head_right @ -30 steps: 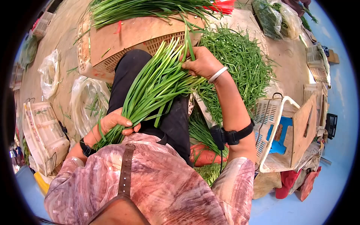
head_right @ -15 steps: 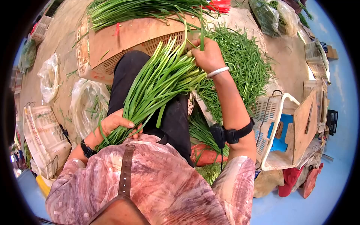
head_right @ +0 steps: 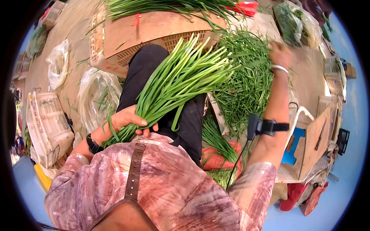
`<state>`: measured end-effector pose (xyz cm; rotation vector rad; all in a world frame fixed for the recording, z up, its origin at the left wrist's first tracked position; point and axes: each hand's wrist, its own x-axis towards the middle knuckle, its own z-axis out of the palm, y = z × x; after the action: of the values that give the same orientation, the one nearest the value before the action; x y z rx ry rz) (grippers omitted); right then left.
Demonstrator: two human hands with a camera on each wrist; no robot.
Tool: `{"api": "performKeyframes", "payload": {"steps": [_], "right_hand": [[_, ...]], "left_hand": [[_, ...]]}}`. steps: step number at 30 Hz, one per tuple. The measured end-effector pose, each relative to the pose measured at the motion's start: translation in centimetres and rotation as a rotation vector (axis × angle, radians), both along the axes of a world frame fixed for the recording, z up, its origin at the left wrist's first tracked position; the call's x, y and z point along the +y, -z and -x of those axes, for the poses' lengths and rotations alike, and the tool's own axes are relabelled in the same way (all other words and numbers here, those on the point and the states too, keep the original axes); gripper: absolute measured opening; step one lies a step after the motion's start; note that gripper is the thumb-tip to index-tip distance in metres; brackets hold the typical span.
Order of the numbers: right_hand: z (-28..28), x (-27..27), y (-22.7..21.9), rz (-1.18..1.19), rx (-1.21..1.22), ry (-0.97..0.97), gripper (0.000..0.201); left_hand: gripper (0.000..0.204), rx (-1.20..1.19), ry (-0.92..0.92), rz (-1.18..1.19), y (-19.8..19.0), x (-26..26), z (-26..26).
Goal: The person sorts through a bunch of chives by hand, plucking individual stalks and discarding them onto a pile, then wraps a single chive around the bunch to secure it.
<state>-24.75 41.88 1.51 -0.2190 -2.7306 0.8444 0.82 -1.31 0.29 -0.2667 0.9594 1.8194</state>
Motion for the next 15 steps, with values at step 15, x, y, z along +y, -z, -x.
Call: {"api": "performKeyframes", "payload": {"steps": [15], "right_hand": [[-9.7, -6.0, -3.2, -0.024, -0.066, -0.339, 0.035]], "left_hand": [[0.049, -0.088, -0.077, -0.160, -0.9, 0.3, -0.4]]}}
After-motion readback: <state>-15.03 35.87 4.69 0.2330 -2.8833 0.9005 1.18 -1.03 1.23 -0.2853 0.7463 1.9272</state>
